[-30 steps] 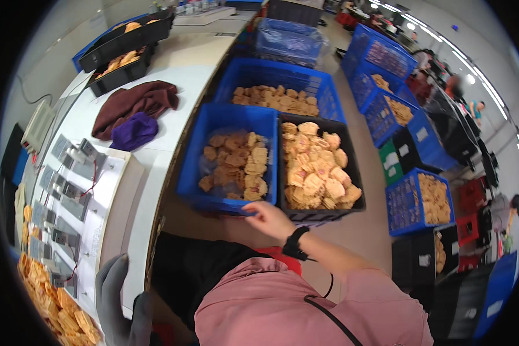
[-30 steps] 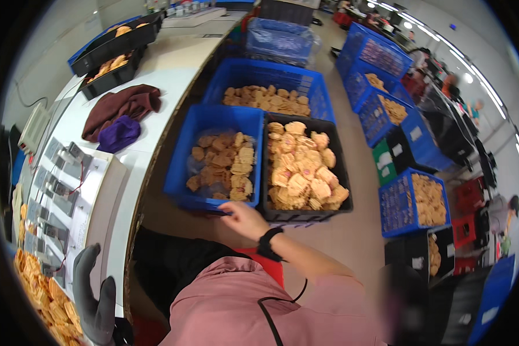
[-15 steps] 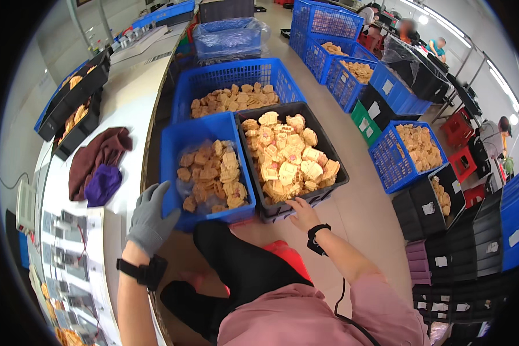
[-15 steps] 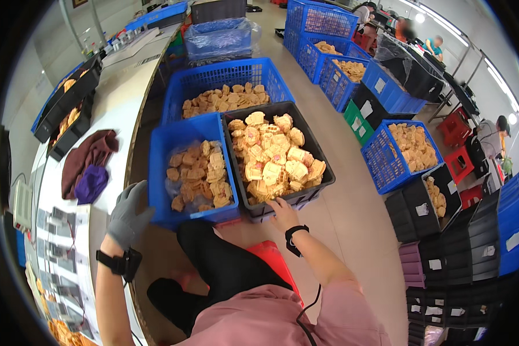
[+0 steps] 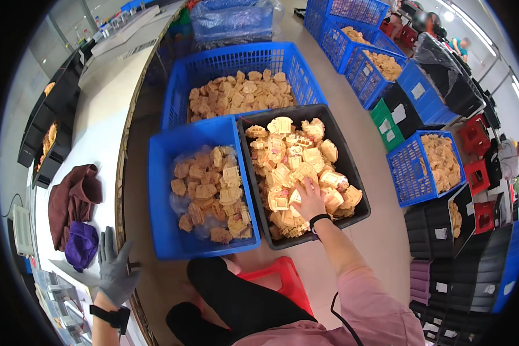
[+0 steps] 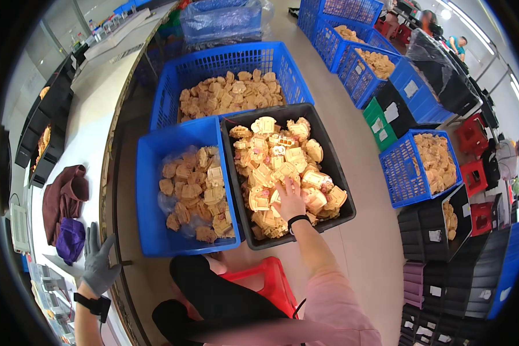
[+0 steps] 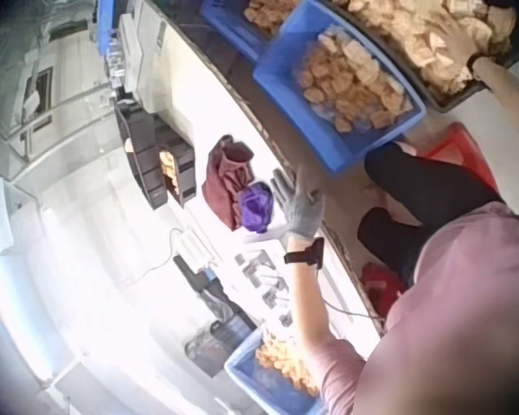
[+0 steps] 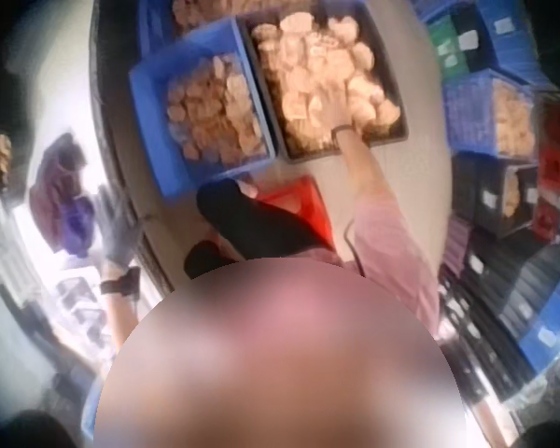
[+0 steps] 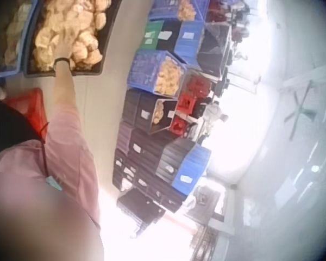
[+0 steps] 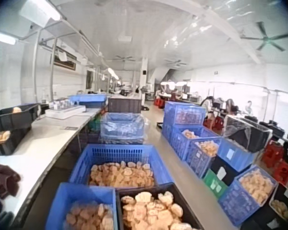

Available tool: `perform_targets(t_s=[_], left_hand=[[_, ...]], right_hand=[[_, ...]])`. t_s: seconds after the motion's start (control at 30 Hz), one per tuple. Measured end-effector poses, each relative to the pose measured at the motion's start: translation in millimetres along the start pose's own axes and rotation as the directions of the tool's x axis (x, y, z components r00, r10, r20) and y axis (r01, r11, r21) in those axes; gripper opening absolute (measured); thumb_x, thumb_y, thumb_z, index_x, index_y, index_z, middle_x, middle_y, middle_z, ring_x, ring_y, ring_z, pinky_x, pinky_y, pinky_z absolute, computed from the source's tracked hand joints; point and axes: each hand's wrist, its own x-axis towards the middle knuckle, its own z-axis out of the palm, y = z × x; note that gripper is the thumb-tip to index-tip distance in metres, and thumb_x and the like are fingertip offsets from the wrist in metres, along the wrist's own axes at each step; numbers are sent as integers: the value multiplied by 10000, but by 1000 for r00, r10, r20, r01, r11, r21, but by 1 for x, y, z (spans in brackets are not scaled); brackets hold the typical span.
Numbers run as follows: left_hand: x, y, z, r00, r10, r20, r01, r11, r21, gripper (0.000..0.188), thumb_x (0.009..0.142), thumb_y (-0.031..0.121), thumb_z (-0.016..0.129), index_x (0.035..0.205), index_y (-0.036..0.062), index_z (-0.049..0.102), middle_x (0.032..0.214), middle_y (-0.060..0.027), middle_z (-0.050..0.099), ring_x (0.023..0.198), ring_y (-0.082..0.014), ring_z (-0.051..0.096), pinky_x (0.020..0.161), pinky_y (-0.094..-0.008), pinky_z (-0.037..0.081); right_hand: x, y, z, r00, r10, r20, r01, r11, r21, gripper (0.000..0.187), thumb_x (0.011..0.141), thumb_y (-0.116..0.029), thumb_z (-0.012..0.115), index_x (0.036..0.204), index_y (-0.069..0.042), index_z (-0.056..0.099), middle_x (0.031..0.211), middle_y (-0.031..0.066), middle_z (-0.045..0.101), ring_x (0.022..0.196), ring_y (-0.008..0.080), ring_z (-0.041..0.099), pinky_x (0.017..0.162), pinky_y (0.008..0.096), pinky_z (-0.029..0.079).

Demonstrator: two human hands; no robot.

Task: Test yellow plastic components on a multi-station electrical testing rig.

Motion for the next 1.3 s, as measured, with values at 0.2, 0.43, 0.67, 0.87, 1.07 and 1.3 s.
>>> perform_targets(t_s=[0.2, 0.43, 0.67, 0.87, 1.07, 1.3], left_hand=[[0, -9, -3, 998, 44, 40, -43, 998, -40, 729, 632, 89, 747, 1337, 107, 564, 1590, -318, 151, 1473, -522, 130, 1182, -567, 183], [3, -15, -2, 995, 69, 74, -69, 998, 1, 704, 622, 1, 649, 1315, 86, 557, 1607, -307, 118, 1496, -505, 64, 1193, -564, 148], [2, -13, 3, 997, 67, 39, -69, 996, 54, 698, 626, -31, 591, 1307, 125, 590, 1589, -313, 160, 1471, -540, 106, 1185, -597, 162], [5, -12, 3, 997, 76, 26, -77, 996, 43, 695, 636, -48, 581, 1307, 133, 598, 1601, -293, 150, 1477, -536, 86, 1187, -599, 156], [5, -12, 2, 996, 86, 10, -86, 995, 57, 692, 640, -54, 609, 1305, 137, 597, 1599, -291, 154, 1478, -529, 100, 1185, -595, 172], [5, -14, 8, 997, 73, 8, -74, 996, 57, 700, 624, -71, 550, 1300, 106, 590, 1619, -249, 148, 1502, -481, 79, 1203, -551, 140]], right_hand=[[29, 31, 0, 995, -24, -94, 23, 1000, -11, 653, 820, -441, 726, 1383, -178, 526, 1563, 163, 308, 1377, 350, 348, 1087, 537, 318], [75, 51, 6, 972, -89, -219, 91, 996, -1, 538, 889, -317, 661, 1384, -145, 537, 1514, 206, 379, 1331, 367, 424, 1066, 497, 402], [187, 79, -23, 936, 181, -302, -209, 976, -63, 523, 913, -197, 609, 1399, -60, 473, 1500, 137, 423, 1339, 303, 437, 1022, 469, 450], [190, 13, -27, 998, -50, -30, 50, 999, -19, 603, 907, -414, 640, 1433, -168, 477, 1500, 175, 419, 1349, 351, 450, 1047, 493, 423], [116, -42, 2, 982, -118, 148, 83, 971, 225, 853, 839, -441, 706, 1545, -246, 267, 1427, 250, 435, 1345, 453, 401, 1086, 494, 409], [22, -30, -9, 950, -265, 167, 238, 958, 163, 674, 845, -242, 689, 1464, -290, 427, 1300, 266, 465, 1170, 449, 523, 938, 489, 505]])
